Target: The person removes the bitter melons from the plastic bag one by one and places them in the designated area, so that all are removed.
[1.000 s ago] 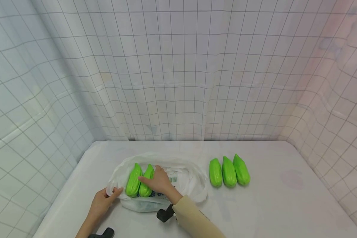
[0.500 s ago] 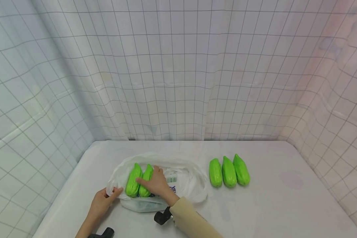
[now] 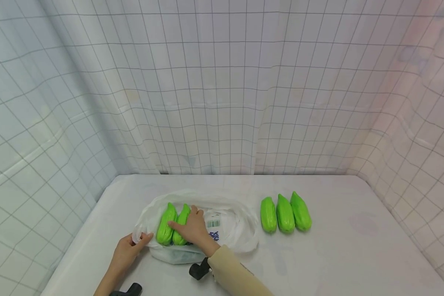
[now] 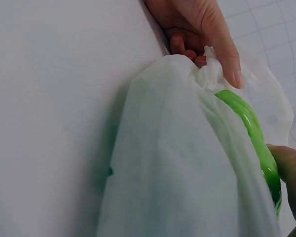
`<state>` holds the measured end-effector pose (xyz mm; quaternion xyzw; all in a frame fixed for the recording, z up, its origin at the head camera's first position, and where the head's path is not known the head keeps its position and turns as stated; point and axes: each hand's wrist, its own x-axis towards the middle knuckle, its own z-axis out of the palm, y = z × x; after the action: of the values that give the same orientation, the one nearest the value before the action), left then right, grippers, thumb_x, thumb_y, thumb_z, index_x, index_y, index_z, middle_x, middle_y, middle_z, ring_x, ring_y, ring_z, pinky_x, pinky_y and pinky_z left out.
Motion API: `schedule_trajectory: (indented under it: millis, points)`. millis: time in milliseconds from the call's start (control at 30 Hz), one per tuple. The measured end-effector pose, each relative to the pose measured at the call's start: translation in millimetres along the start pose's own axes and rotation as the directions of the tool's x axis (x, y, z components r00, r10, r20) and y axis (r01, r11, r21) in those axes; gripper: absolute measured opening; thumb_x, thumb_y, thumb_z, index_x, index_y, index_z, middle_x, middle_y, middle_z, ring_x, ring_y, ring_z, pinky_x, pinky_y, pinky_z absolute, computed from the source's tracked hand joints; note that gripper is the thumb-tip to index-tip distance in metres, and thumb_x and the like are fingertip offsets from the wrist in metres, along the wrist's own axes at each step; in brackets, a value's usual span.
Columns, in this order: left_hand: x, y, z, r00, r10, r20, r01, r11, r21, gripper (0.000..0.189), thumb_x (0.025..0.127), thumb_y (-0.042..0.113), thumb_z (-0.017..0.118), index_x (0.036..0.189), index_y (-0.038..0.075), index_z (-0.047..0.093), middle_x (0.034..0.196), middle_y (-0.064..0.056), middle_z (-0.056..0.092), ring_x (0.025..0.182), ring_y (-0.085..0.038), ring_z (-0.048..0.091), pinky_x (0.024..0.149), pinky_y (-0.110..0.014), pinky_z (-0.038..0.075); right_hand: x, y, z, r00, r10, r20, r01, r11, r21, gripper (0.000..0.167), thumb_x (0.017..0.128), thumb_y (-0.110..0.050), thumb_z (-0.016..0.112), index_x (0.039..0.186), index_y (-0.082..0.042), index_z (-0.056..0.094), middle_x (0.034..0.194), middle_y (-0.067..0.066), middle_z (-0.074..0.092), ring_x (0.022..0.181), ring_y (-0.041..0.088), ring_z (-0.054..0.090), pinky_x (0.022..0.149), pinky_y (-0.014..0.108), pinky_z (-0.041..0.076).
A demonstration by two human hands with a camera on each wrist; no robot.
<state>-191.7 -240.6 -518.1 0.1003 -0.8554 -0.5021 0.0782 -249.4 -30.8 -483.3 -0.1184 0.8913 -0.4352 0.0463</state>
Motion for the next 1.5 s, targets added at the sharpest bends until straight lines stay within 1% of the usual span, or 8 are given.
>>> schedule_trajectory:
  millis: [267, 433, 567, 733, 867, 1067, 1333, 1500]
  points:
    - [-1.7, 1.1, -1.3, 1.000, 0.009, 0.004, -0.009, 1.000, 0.010, 0.034, 0.086, 0.038, 0.070, 0.081, 0.006, 0.061, 0.059, 0.004, 0.043, 0.056, -0.012, 0.040, 0.053, -0.027, 0.032, 0.6, 2.4, 3.8, 1.000, -0.012, -0.014, 0.012, 1.000, -0.024, 0.091, 0.084, -0.051, 0.066, 0.138, 0.013, 0.029, 0.128, 0.035, 0.037, 0.104, 0.044, 0.052, 0.083, 0.052, 0.045]
    - [-2.4, 0.7, -1.6, 1.000, -0.008, 0.008, 0.008, 1.000, 0.005, 0.034, 0.086, 0.038, 0.070, 0.082, 0.006, 0.061, 0.059, 0.004, 0.043, 0.056, -0.012, 0.039, 0.054, -0.027, 0.032, 0.9, 3.9, 4.5, 1.000, -0.020, -0.013, 0.020, 0.999, -0.036, 0.089, 0.084, -0.049, 0.067, 0.138, 0.012, 0.030, 0.127, 0.034, 0.038, 0.105, 0.043, 0.052, 0.083, 0.052, 0.045]
    - [-2.3, -0.3, -1.0, 1.000, -0.022, 0.010, 0.022, 1.000, -0.004, 0.033, 0.085, 0.038, 0.071, 0.082, 0.006, 0.061, 0.059, 0.003, 0.043, 0.056, -0.012, 0.040, 0.054, -0.026, 0.032, -0.3, 5.8, 4.1, 1.000, -0.023, -0.013, 0.022, 0.999, -0.039, 0.087, 0.085, -0.048, 0.067, 0.137, 0.012, 0.031, 0.126, 0.032, 0.039, 0.103, 0.041, 0.053, 0.083, 0.052, 0.045]
    - [-1.7, 0.9, -1.8, 1.000, -0.011, -0.001, 0.011, 1.000, 0.006, 0.033, 0.085, 0.037, 0.072, 0.081, 0.007, 0.061, 0.060, 0.002, 0.044, 0.056, -0.013, 0.040, 0.054, -0.027, 0.032, -2.4, 5.3, 0.8, 0.999, -0.037, -0.010, 0.036, 0.998, -0.045, 0.084, 0.085, -0.046, 0.067, 0.133, 0.015, 0.035, 0.121, 0.030, 0.043, 0.100, 0.037, 0.053, 0.083, 0.050, 0.045]
    - [-1.4, 1.9, -1.6, 1.000, -0.008, -0.006, 0.008, 1.000, 0.011, 0.033, 0.085, 0.038, 0.071, 0.081, 0.007, 0.061, 0.060, 0.003, 0.044, 0.056, -0.012, 0.040, 0.054, -0.026, 0.032, -3.9, 6.8, -0.9, 0.999, -0.045, -0.019, 0.044, 0.999, -0.011, 0.078, 0.084, -0.042, 0.069, 0.128, 0.015, 0.039, 0.113, 0.025, 0.047, 0.093, 0.031, 0.052, 0.081, 0.047, 0.045]
    - [-4.0, 2.7, -1.7, 1.000, 0.002, 0.006, -0.002, 1.000, 0.001, 0.034, 0.085, 0.038, 0.071, 0.080, 0.007, 0.060, 0.058, 0.004, 0.042, 0.054, -0.011, 0.038, 0.053, -0.026, 0.031, -5.5, 11.8, -2.7, 1.000, -0.024, -0.018, 0.025, 0.998, 0.056, 0.066, 0.083, -0.039, 0.070, 0.120, 0.011, 0.047, 0.102, 0.016, 0.052, 0.084, 0.023, 0.051, 0.072, 0.040, 0.046]
    - [-3.5, 2.7, -1.6, 1.000, -0.002, 0.007, 0.002, 1.000, 0.007, 0.033, 0.085, 0.038, 0.071, 0.080, 0.007, 0.060, 0.059, 0.002, 0.043, 0.055, -0.012, 0.039, 0.053, -0.025, 0.032, -6.8, 13.1, -8.2, 0.999, -0.032, -0.024, 0.034, 0.995, 0.092, 0.059, 0.085, -0.036, 0.069, 0.117, 0.010, 0.050, 0.104, 0.017, 0.056, 0.090, 0.027, 0.054, 0.076, 0.043, 0.046]
    - [-3.2, 2.7, -1.6, 1.000, 0.001, 0.006, -0.001, 1.000, 0.013, 0.034, 0.085, 0.039, 0.071, 0.080, 0.007, 0.060, 0.060, 0.002, 0.044, 0.055, -0.012, 0.040, 0.054, -0.026, 0.033, -7.8, 14.1, -8.4, 0.999, -0.031, -0.033, 0.035, 0.990, 0.134, 0.063, 0.086, -0.034, 0.068, 0.126, 0.009, 0.045, 0.115, 0.023, 0.054, 0.100, 0.034, 0.054, 0.081, 0.048, 0.045]
